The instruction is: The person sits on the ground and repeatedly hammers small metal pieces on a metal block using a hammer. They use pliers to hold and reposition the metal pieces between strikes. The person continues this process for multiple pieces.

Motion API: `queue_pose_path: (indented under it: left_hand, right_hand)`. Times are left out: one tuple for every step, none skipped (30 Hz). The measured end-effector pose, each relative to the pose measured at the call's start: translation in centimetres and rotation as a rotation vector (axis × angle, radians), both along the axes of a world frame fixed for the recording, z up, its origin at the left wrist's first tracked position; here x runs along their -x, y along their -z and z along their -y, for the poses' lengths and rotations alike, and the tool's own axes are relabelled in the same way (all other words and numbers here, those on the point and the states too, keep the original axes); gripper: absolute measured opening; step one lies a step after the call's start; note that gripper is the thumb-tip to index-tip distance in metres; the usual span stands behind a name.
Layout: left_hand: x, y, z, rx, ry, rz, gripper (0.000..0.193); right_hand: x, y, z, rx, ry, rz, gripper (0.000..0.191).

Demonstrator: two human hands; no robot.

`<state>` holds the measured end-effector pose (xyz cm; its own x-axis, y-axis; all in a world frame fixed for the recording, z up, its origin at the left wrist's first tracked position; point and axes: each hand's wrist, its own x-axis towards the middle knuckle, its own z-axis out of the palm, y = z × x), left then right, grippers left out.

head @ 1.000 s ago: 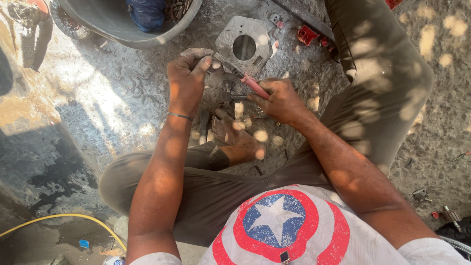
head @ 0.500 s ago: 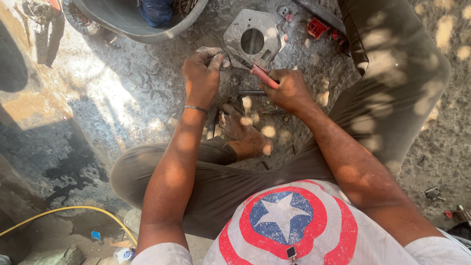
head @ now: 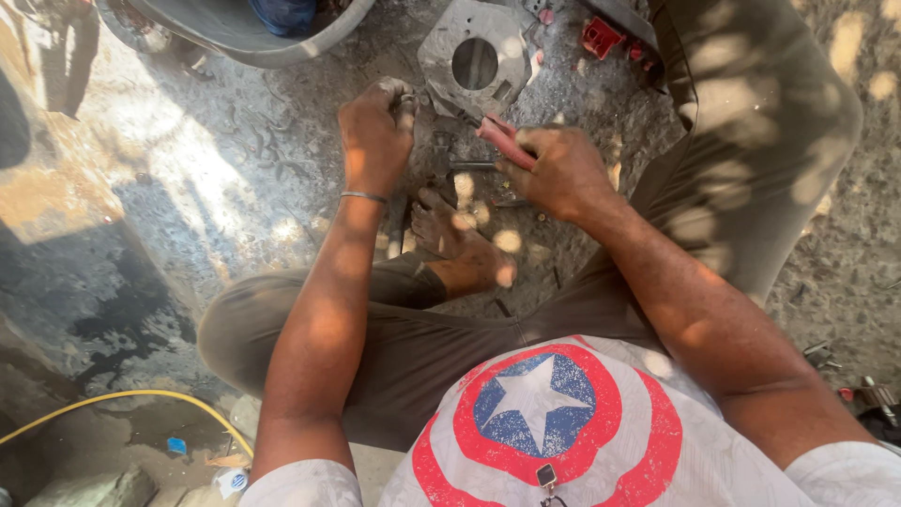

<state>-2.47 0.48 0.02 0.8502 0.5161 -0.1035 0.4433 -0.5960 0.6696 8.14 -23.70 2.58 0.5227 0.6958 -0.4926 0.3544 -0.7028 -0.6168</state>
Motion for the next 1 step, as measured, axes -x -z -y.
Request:
queue_pose_path:
  left_hand:
    - [-0.17, 0.23, -0.04, -0.076, 0.058, -0.012, 0.009]
  right_hand:
    - [0.28, -0.37, -0.08, -0.029, 0.004, 0.001, 0.032]
